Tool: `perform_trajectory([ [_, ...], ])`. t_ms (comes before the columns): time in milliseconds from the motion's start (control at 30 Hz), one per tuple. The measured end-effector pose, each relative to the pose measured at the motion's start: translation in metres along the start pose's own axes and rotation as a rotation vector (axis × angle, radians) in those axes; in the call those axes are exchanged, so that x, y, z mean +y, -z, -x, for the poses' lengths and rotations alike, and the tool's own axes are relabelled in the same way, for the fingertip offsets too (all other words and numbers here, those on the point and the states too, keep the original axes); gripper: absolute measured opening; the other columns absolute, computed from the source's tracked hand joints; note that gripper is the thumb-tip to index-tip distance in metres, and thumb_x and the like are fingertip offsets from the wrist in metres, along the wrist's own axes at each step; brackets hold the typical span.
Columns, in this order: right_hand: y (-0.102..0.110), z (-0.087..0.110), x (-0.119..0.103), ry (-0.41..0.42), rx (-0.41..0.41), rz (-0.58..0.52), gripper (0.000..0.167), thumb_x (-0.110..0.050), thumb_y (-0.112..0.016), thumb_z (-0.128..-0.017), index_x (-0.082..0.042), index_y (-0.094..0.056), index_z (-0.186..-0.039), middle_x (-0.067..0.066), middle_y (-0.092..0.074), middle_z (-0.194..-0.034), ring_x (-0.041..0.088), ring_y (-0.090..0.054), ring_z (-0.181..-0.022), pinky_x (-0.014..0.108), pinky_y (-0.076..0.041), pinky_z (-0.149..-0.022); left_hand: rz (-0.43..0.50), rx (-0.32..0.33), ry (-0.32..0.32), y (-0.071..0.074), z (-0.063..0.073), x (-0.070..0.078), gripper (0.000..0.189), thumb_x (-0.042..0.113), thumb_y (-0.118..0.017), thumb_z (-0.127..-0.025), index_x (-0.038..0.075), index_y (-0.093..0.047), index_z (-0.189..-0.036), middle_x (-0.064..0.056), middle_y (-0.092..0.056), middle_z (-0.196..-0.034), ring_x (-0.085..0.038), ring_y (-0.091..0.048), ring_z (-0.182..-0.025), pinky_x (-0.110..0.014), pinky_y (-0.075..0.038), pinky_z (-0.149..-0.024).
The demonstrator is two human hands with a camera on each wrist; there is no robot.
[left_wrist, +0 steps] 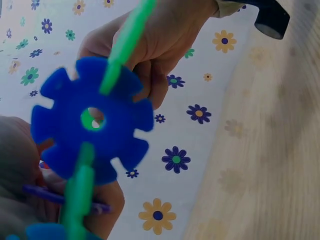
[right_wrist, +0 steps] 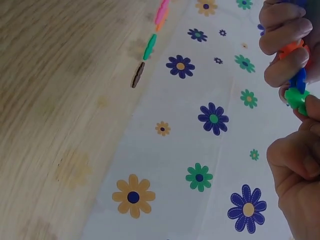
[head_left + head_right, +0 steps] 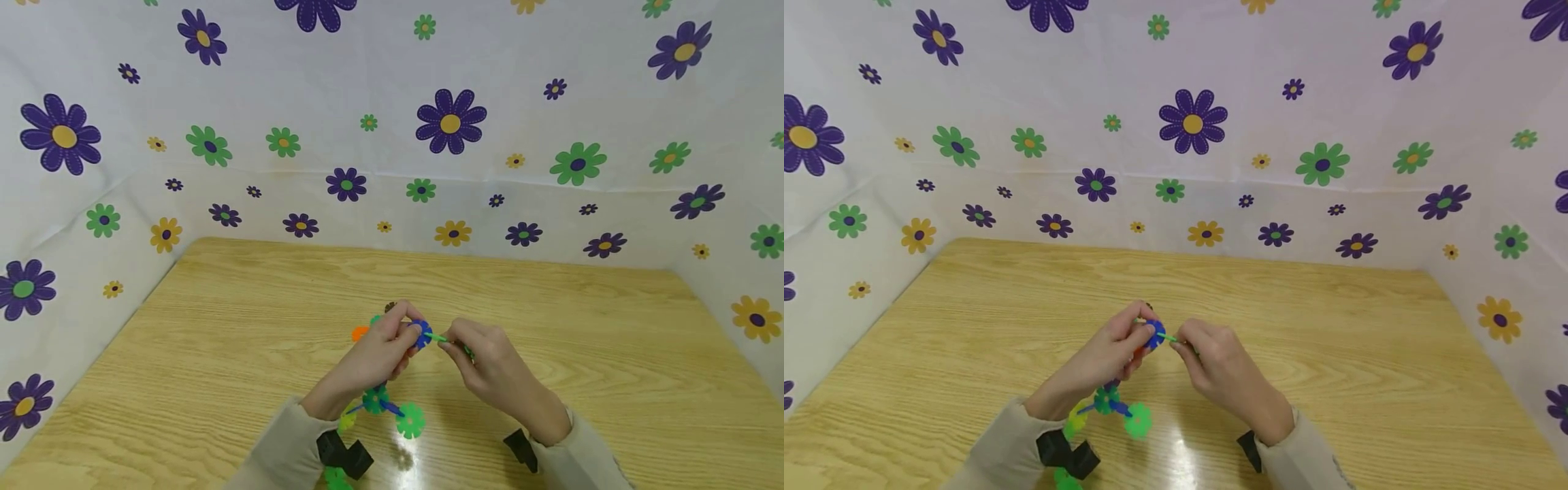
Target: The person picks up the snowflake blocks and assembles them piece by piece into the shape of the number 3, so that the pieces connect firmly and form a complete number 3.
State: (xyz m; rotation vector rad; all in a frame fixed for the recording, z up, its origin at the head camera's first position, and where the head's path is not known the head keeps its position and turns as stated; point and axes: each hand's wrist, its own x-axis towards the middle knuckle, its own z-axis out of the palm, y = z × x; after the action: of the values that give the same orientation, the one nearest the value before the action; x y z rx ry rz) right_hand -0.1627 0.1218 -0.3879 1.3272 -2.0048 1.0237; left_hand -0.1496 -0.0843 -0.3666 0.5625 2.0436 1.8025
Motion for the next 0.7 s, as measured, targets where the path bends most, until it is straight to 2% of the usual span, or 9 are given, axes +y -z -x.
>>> perform_trajectory([
  [167, 0.002, 0.001, 0.002, 0.003, -0.007, -0.027, 0.026, -0.020, -0.049, -0.107, -0.007, -0.053, -0.085, -0.003, -0.049, -0.068, 0.000, -0.034, -0.056, 0.012, -0.032, -0.047, -0.002, -0.011, 0.002, -0.005, 0.000, 0.000, 0.015, 0.013, -0.032, -0.112, 0.003, -0.042, -0.112, 0.000, -0.040, -0.070, -0.010, -0.028, -0.045, -0.020, -0.025, -0.043],
  [500, -0.008, 0.003, 0.003, 0.005, 0.044, -0.003, 0.026, -0.017, -0.048, -0.107, -0.005, -0.053, -0.085, -0.003, -0.045, -0.065, -0.001, -0.031, -0.054, 0.011, -0.030, -0.045, -0.038, 0.052, -0.017, -0.010, 0.001, -0.002, 0.015, 0.013, -0.032, -0.112, 0.003, -0.043, -0.115, 0.002, -0.034, -0.064, -0.010, -0.022, -0.042, -0.021, -0.023, -0.041],
  [633, -0.007, 0.004, 0.004, -0.024, 0.055, -0.056, 0.026, -0.019, -0.050, -0.107, -0.006, -0.054, -0.084, -0.003, -0.044, -0.064, 0.000, -0.032, -0.053, 0.012, -0.030, -0.046, -0.041, 0.030, -0.036, -0.009, -0.001, -0.003, 0.016, 0.015, -0.032, -0.112, 0.003, -0.042, -0.116, 0.002, -0.035, -0.064, -0.010, -0.024, -0.042, -0.021, -0.025, -0.041],
  [700, -0.005, 0.003, 0.004, -0.033, 0.046, -0.069, 0.026, -0.021, -0.050, -0.107, -0.007, -0.055, -0.084, -0.003, -0.045, -0.065, 0.000, -0.033, -0.053, 0.012, -0.031, -0.046, -0.008, 0.004, -0.035, -0.007, -0.002, -0.005, 0.016, 0.015, -0.032, -0.112, 0.003, -0.042, -0.117, 0.000, -0.038, -0.066, -0.010, -0.028, -0.044, -0.021, -0.027, -0.042],
])
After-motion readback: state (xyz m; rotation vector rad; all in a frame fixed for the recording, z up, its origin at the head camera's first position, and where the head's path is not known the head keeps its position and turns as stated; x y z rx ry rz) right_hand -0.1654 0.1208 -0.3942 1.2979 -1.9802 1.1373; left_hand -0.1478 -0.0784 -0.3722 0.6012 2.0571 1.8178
